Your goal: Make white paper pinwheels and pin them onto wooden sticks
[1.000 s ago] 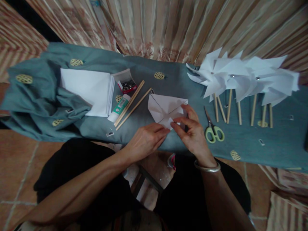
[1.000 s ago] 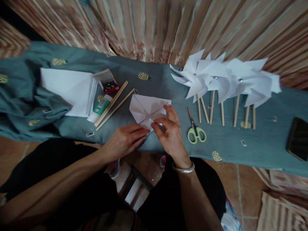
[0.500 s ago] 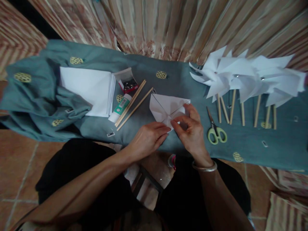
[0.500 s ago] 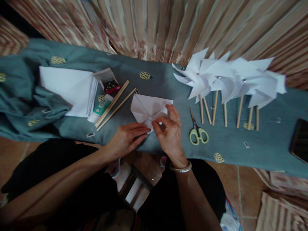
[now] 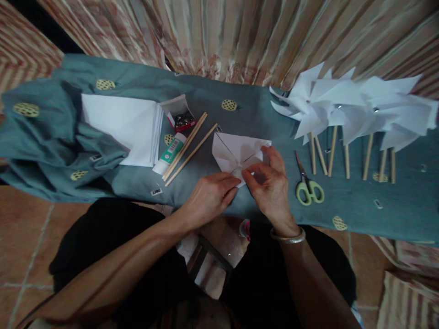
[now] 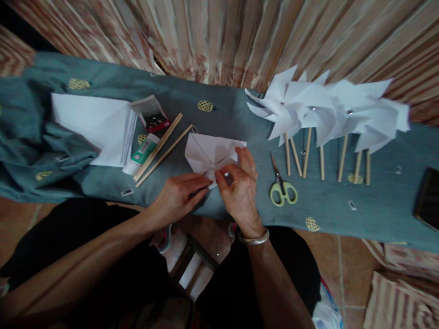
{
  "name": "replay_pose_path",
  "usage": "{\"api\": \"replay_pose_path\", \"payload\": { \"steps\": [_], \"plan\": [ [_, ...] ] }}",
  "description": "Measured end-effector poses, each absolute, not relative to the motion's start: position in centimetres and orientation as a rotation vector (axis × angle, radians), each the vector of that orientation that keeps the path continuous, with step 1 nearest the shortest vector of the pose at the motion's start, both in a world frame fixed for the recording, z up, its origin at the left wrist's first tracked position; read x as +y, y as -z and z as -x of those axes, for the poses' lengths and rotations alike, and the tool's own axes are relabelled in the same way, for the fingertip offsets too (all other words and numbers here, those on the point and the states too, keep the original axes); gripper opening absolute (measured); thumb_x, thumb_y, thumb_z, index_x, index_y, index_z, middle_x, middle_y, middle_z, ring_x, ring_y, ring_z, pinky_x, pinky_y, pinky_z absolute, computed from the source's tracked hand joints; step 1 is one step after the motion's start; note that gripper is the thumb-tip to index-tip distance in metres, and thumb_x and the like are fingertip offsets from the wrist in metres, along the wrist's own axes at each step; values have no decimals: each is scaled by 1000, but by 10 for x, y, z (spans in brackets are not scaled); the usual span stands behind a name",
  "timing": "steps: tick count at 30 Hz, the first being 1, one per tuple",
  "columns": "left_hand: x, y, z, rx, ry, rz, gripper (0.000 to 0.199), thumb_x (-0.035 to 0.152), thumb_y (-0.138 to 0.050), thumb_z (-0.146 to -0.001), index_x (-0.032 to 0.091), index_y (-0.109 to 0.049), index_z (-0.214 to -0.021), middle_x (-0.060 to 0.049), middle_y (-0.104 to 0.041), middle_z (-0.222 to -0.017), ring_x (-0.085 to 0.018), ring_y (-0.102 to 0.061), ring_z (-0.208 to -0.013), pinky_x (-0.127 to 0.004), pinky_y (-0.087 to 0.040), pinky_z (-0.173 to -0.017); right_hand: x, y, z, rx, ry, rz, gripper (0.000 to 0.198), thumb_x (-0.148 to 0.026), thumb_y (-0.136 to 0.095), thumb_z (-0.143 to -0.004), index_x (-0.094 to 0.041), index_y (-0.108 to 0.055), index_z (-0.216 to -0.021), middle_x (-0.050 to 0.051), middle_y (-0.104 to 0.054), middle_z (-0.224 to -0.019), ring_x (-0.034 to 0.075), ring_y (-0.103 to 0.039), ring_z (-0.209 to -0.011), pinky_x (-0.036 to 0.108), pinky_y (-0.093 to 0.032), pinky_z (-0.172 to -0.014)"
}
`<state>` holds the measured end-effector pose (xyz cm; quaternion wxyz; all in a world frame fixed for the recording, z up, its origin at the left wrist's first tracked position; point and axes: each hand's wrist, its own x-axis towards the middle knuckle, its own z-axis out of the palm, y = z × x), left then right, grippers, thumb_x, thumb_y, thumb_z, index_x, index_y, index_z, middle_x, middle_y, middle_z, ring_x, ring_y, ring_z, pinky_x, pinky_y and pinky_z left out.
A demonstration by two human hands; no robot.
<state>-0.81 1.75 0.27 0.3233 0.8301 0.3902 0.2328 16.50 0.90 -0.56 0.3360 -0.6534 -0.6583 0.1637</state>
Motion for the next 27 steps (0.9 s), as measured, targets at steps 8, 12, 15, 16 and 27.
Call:
{"api": "replay_pose_path", "payload": {
  "steps": [8, 12, 15, 16, 27],
  "plan": [
    [17, -2, 8, 1042, -599, -2182, 21, 17, -50, -90, 16, -68, -101, -6, -71, -96, -17, -67, -86, -29, -54, -79, 8, 5, -163, -1732, -415, 1704, 11, -27, -61, -83, -22, -65, -75, 6, -49, -141, 30, -35, -138, 57, -29, -111],
    [16, -2, 8, 1043, -594, -2192, 20, 17, -51, -90, 16, -68, -101, -6, -71, -98, -17, -67, -88, -29, -54, -81, 8, 3, -162, -1742, -395, 1709, 9, -26, -62, -82, -22, -65, -74, 6, -50, -139, 30, -37, -136, 56, -30, -111],
    [17, -2, 8, 1039, -595, -2196, 20, 16, -51, -90, 16, -68, -100, -6, -71, -97, -18, -67, -88, -29, -54, -81, 7, 3, -161, -1742, -387, 1711, 10, -26, -62, -82, -22, -64, -74, 6, -51, -139, 29, -37, -136, 54, -31, -111],
    [17, -3, 8, 1039, -595, -2196, 20, 16, -51, -90, 15, -68, -100, -6, -71, -97, -18, -67, -87, -29, -54, -80, 7, 3, -161, -1742, -389, 1712, 10, -26, -63, -82, -22, -64, -74, 6, -50, -139, 29, -37, -136, 54, -31, -111],
    [17, -3, 8, 1034, -595, -2175, 21, 15, -51, -89, 15, -68, -101, -7, -71, -97, -18, -67, -89, -30, -54, -81, 6, 5, -162, -1727, -393, 1730, 6, -28, -63, -82, -25, -64, -77, 4, -50, -141, 30, -37, -137, 54, -34, -110]
  ]
}}
